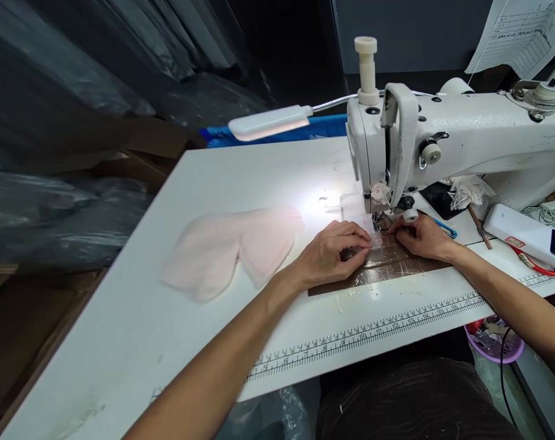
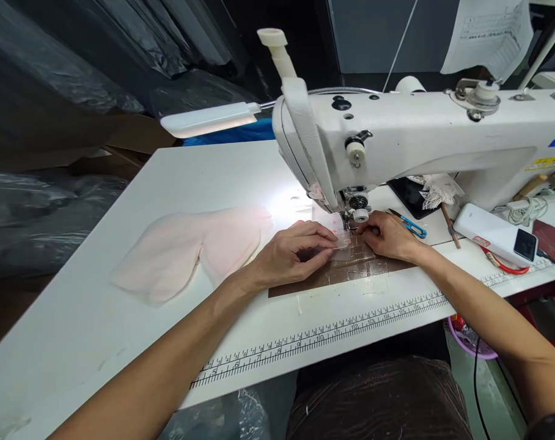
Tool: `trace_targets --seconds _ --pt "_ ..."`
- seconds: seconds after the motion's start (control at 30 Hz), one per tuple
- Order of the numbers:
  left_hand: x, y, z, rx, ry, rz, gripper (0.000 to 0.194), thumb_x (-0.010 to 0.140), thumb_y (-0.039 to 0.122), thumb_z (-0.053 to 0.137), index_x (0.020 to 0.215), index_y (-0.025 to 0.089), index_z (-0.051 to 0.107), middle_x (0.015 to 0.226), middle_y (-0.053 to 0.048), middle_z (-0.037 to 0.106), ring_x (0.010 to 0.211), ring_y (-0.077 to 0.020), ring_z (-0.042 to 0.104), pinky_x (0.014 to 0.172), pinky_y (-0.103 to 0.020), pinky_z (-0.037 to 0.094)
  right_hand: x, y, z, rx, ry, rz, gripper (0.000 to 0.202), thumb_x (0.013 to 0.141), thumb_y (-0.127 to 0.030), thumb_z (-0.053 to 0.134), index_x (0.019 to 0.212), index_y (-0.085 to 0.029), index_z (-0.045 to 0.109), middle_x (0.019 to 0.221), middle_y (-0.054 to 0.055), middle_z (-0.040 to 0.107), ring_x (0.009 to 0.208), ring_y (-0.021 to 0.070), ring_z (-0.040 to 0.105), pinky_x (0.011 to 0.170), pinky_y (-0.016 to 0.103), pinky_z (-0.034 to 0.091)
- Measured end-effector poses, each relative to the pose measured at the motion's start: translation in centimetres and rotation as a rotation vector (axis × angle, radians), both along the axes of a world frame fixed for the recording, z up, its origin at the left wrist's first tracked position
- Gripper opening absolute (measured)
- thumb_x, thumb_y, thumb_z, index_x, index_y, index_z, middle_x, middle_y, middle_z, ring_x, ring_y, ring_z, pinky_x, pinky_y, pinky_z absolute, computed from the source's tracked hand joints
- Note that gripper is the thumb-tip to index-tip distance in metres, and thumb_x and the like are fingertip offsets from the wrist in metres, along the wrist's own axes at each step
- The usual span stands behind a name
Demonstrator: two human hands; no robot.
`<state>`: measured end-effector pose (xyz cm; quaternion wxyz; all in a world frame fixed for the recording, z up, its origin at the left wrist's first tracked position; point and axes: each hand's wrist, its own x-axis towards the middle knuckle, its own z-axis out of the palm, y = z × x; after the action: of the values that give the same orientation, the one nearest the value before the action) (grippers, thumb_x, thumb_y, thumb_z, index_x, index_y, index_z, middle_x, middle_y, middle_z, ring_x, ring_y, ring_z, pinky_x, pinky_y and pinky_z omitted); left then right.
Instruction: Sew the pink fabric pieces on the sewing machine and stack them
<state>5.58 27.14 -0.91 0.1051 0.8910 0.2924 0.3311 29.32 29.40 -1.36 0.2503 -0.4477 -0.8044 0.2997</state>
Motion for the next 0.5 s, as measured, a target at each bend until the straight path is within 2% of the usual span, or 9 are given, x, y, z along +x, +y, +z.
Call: trace_targets --seconds 0.1,0.23,0.33,0.5 --pt "0.5 -0.2 -0.2 0.096 -0.073 0.021 0.015 0.091 0.017 0.057 0.083 0.017 0.070 0.091 -0.006 0.074 0.081 -0.0149 0.068 0.071 -0.032 0.058 0.1 -0.2 -0.4 0.094 -0.042 0.059 0.028 0.088 -0.015 0.051 0.100 -0.015 0.076 0.085 0.003 0.063 0.066 0.0107 0.052 0.064 0.024 0.041" --pt "0.8 -0.3 -0.5 0.151 -0.058 -0.036 0.013 0.092 0.016 0.059 0.084 0.016 0.069 0.091 -0.007 0.075 0.083 -0.0151 0.069 0.073 -0.032 0.059 0.3 -0.3 -1.0 0.248 -0.180 0.175 0.034 0.095 -0.023 0.051 0.120 -0.022 0.072 0.099 0.007 0.062 0.070 0.0126 0.054 0.068 0.027 0.043" --pt "0.7 -0.2 -0.9 0.147 0.036 -0.048 0.019 0.094 0.018 0.055 0.082 0.017 0.070 0.088 -0.005 0.076 0.080 -0.0153 0.070 0.071 -0.033 0.058 0.5 -0.4 -1.4 0.302 -0.255 0.206 0.034 0.096 -0.024 0.051 0.124 -0.025 0.071 0.108 0.009 0.061 0.077 0.0150 0.057 0.072 0.029 0.046" --pt "0.6 0.0 -1.2 0.182 0.088 -0.061 0.021 0.096 0.019 0.054 0.083 0.018 0.071 0.085 -0.003 0.077 0.075 -0.0149 0.070 0.068 -0.033 0.055 0.6 -0.4 -1.6 0.327 -0.275 0.200 0.034 0.096 -0.024 0.052 0.124 -0.026 0.071 0.108 0.008 0.060 0.079 0.0151 0.057 0.073 0.029 0.048"
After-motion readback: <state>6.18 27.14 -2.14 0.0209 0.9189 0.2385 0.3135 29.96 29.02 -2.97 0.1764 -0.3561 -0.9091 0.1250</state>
